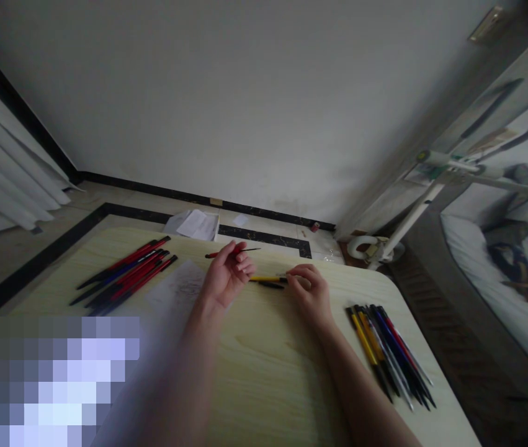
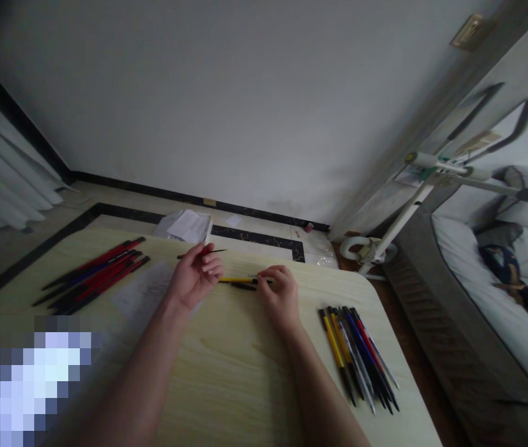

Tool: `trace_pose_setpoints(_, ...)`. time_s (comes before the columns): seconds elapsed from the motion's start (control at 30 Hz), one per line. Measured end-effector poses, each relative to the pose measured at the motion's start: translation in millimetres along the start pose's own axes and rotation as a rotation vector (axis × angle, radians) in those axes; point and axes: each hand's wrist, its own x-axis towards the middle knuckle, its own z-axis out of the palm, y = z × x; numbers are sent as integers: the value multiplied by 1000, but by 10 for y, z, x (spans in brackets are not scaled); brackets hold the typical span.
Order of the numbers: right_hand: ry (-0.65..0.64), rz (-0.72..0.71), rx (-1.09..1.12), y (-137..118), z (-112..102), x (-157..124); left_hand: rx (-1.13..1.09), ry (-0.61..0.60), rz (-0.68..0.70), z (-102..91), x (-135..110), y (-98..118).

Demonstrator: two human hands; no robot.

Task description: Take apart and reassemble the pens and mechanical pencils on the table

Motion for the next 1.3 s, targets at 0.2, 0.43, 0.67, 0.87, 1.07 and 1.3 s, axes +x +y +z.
trace_pose_setpoints(0.2,-91,-12,8,29,23,-7,8,-5,-4,-6,7,-1)
trace_pose_setpoints(0.43,-107,-24,9,12,37,-11,40,13,8,-4,13,-2)
trace_pose_setpoints(0.67,-141,-48,-18,3,45,-4,47,5,-2,-15,23,-9)
trace_pose_setpoints(0.87,-157,-52,-40,3,38,-3,48,1,-17,-25,29,-16)
trace_pose_setpoints(1.07,-169,-53,-51,6,38,-3,53,-1,-24,-34,34,-13)
trace_pose_setpoints(1.3,-181,-60,-75,29,39,-9,47,-10,-18,-50,39,-22)
